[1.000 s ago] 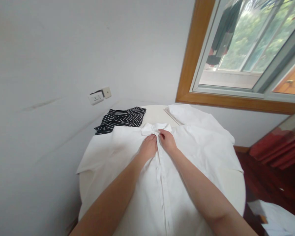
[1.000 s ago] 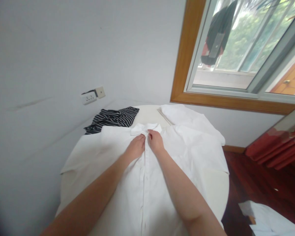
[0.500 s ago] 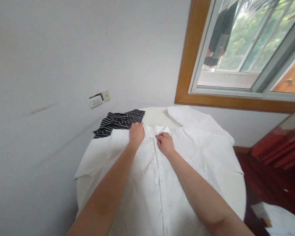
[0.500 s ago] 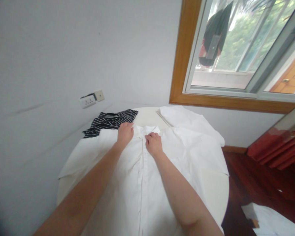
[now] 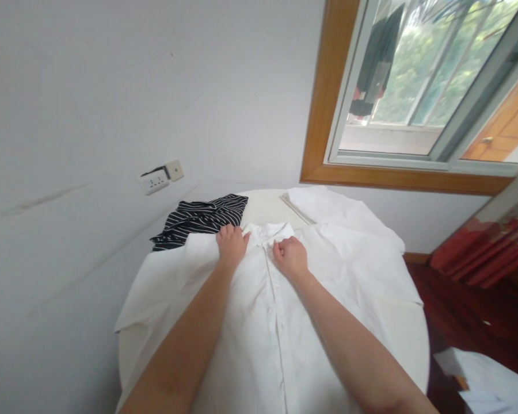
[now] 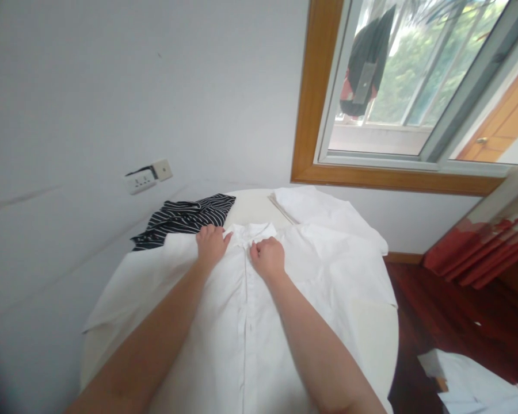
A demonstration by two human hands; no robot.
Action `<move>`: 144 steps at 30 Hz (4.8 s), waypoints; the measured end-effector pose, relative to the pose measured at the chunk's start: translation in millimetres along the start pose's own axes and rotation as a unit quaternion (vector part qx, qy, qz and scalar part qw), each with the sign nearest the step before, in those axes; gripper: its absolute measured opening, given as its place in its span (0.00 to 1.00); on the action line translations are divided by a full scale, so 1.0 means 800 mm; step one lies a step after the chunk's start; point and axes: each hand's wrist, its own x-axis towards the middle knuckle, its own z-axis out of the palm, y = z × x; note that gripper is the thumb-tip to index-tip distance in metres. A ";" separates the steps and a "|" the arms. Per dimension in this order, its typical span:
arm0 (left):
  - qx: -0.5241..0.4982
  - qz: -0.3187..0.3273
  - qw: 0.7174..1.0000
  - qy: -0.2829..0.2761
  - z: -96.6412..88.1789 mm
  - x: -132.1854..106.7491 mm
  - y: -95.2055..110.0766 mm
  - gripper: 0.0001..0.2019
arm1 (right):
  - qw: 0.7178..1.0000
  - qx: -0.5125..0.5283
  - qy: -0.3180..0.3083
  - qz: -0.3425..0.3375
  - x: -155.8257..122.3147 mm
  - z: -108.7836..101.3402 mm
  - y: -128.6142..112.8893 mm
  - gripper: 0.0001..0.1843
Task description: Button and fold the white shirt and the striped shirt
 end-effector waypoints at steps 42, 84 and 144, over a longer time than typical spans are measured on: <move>-0.054 -0.009 0.997 0.053 -0.024 -0.004 0.005 0.18 | 0.980 -0.152 0.111 0.068 0.053 0.015 0.071 0.16; -0.090 0.130 0.985 -0.068 -0.037 -0.091 0.037 0.20 | 0.989 -0.043 -0.056 -0.128 -0.031 -0.003 0.003 0.25; -0.163 -0.005 0.983 -0.086 -0.022 -0.049 0.062 0.09 | 0.918 0.372 -0.012 0.135 0.020 0.051 0.005 0.10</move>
